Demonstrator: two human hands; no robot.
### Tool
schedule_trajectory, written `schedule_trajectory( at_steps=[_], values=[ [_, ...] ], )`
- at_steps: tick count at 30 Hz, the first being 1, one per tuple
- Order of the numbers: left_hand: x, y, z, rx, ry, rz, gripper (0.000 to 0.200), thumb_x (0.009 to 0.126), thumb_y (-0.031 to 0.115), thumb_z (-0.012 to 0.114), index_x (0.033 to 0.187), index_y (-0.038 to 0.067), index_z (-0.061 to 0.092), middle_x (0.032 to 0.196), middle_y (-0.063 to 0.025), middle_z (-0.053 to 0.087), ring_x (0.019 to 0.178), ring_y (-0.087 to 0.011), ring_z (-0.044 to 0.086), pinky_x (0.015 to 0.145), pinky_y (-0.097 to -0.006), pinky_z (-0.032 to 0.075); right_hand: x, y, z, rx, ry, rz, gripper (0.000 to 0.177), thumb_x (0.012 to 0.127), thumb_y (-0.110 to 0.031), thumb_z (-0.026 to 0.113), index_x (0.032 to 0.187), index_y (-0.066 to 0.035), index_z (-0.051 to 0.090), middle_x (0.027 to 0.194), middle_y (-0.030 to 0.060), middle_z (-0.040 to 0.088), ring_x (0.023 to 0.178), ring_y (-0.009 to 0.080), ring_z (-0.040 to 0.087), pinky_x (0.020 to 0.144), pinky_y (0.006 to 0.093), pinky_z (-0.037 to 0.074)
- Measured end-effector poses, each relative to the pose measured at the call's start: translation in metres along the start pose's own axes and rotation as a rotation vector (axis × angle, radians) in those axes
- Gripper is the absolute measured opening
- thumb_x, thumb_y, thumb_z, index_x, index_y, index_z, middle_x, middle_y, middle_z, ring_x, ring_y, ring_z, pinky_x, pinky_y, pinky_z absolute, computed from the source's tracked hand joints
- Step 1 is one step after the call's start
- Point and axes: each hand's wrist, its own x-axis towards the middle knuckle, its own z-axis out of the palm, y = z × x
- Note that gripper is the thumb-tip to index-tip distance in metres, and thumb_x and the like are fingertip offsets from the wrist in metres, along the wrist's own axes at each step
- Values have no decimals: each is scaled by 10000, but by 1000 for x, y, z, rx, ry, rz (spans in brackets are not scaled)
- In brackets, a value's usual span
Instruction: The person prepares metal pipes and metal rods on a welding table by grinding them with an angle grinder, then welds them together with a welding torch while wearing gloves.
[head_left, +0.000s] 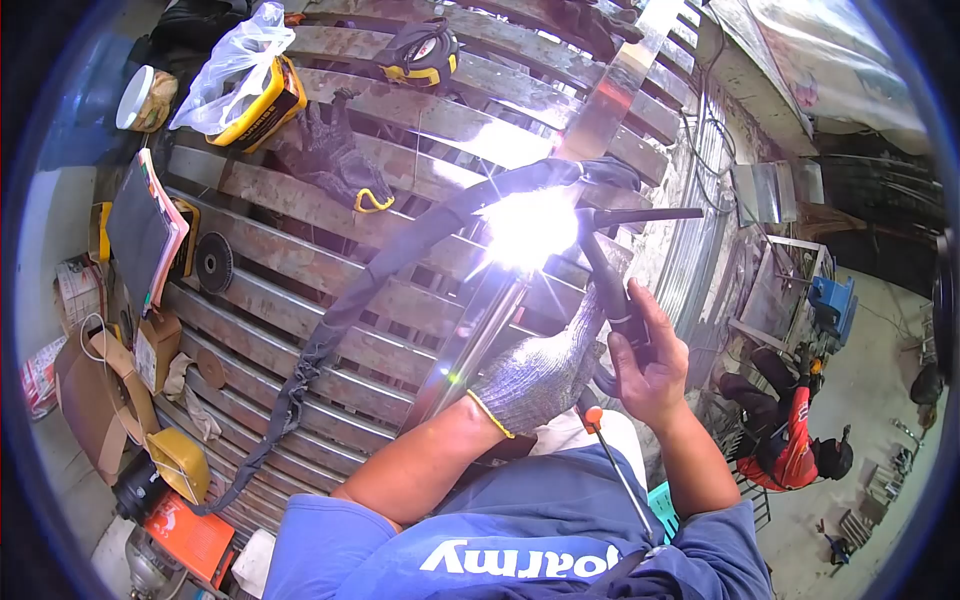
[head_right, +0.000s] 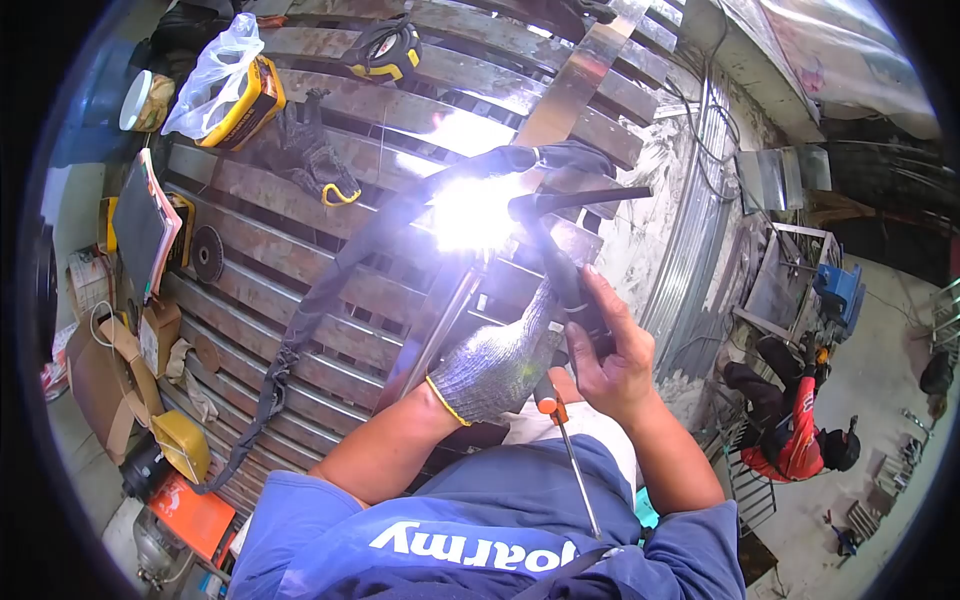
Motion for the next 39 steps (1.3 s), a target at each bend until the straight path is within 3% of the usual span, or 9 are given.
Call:
schedule_trajectory(
  at_steps=[2, 11, 15, 20, 23, 29, 32, 35, 39],
  values=[
    [0, -5, 4, -56, 42, 50, 867, 1010, 178, 656, 1705, -36, 183, 873, -249, 714, 711, -405, 737, 612, -473, 593, 0, 4, 0, 8, -1, -7, 663, 989, 39, 707, 1610, 30, 473, 1158, 154, 770, 806, 121, 708, 744, 288, 579],
    [-1, -8, 8, 164, 36, 96, 780, 1021, 171, 637, 1669, -62, 269, 838, -254, 699, 694, -375, 726, 599, -462, 583, 1, -8, -2, 62, -8, 118, 672, 991, 39, 707, 1619, 9, 469, 1123, 135, 771, 802, 117, 706, 743, 288, 582],
    [-2, -14, 14, 10, 81, 118, 806, 1018, 178, 639, 1679, -56, 240, 850, -258, 704, 699, -394, 727, 605, -478, 584, 6, 0, 1, -23, 33, -77, 663, 983, 63, 705, 1608, 4, 492, 1206, 156, 768, 831, 128, 714, 763, 290, 588],
    [-1, -12, 11, 211, 117, 201, 830, 1011, 167, 657, 1684, -52, 224, 838, -255, 699, 698, -393, 729, 598, -475, 585, -3, -5, -4, 148, -10, 257, 664, 989, 15, 723, 1611, 0, 491, 1232, 158, 765, 883, 123, 719, 799, 283, 581],
    [-2, -13, 12, 188, 0, 87, 465, 987, 194, 666, 1383, -48, 640, 1541, -384, 498, 804, -396, 753, 688, -470, 609, -4, -2, -3, 159, 2, 253, 669, 988, 16, 723, 1614, -1, 487, 1240, 160, 761, 927, 129, 723, 832, 285, 581],
    [1, -2, 2, 131, -62, -18, 499, 979, 185, 691, 1424, -27, 615, 1288, -295, 692, 822, -382, 758, 715, -459, 620, 1, -6, -6, 139, -32, 234, 636, 991, 28, 711, 1593, 10, 507, 1295, 178, 751, 1051, 140, 733, 897, 293, 580],
    [-4, -14, 9, -9, 8, 71, 478, 991, 181, 686, 1415, -23, 604, 1125, -272, 710, 853, -394, 752, 724, -480, 603, 1, -2, -3, 199, -12, 207, 634, 994, 32, 703, 1595, 10, 503, 1260, 157, 758, 1005, 132, 727, 879, 286, 577],
    [1, -9, 9, 139, 83, 141, 829, 1005, 146, 650, 1686, -57, 224, 816, -247, 694, 701, -392, 719, 612, -464, 579, 0, -7, -5, 170, -15, 279, 652, 999, 25, 703, 1611, 5, 480, 1215, 139, 762, 961, 120, 716, 856, 274, 570],
    [-3, -13, 13, 159, 62, 118, 790, 1014, 166, 647, 1664, -65, 261, 821, -234, 699, 738, -388, 728, 630, -467, 581, 0, -7, -5, 190, -18, 278, 661, 1005, 10, 704, 1621, 3, 464, 1172, 139, 762, 934, 105, 703, 834, 264, 561]
  ],
)
